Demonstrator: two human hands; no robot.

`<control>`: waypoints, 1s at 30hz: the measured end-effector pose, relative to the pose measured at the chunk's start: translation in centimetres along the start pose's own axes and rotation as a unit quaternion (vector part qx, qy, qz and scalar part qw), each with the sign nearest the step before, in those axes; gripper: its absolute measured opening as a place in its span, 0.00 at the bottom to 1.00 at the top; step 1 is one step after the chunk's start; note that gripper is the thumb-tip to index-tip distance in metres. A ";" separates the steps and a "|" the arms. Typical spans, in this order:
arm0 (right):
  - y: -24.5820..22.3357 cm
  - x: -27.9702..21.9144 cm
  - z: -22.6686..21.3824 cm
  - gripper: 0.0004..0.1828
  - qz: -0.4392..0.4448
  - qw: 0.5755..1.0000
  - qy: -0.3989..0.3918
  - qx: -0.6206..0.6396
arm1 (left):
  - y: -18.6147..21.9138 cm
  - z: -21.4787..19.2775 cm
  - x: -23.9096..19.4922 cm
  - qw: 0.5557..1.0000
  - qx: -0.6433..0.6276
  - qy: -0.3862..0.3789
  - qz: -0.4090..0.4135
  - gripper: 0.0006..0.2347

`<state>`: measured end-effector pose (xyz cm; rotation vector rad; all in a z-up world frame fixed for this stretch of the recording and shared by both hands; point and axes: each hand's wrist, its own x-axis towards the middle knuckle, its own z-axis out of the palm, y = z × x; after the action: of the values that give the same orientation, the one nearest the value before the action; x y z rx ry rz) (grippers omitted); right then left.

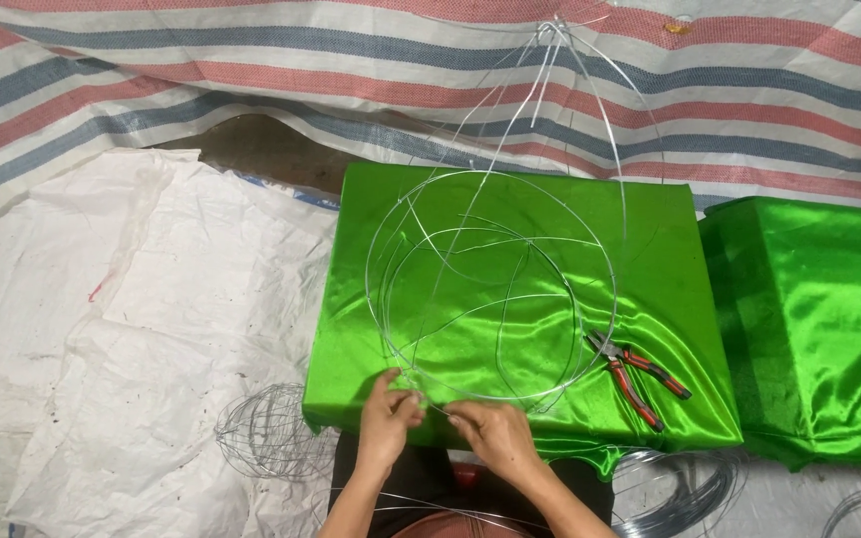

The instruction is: The person bends and shapes metal wire into a circular base and a conical structure, securing joints by twisting wire ends together by hand.

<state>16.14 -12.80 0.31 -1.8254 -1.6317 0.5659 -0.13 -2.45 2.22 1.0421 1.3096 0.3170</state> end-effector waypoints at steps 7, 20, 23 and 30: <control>0.2 0.1 0.7 0.12 0.065 0.997 -0.042 0.018 | -2.8 0.4 2.2 0.982 -0.168 0.039 0.075 0.13; -0.3 3.4 1.4 0.07 0.173 0.973 -0.152 -0.012 | -1.7 1.6 1.9 0.974 -0.205 0.091 0.028 0.16; -0.7 3.9 1.6 0.05 0.140 0.980 -0.137 -0.027 | -2.0 1.8 2.1 0.978 -0.179 0.100 0.040 0.14; 0.9 4.5 2.6 0.08 -0.021 0.974 -0.017 -0.224 | -4.0 1.9 3.1 0.980 -0.146 0.091 0.102 0.09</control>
<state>15.69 -8.02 -1.74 -2.0952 -1.9328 0.2188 1.03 -3.23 -2.98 0.9126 1.2718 0.7536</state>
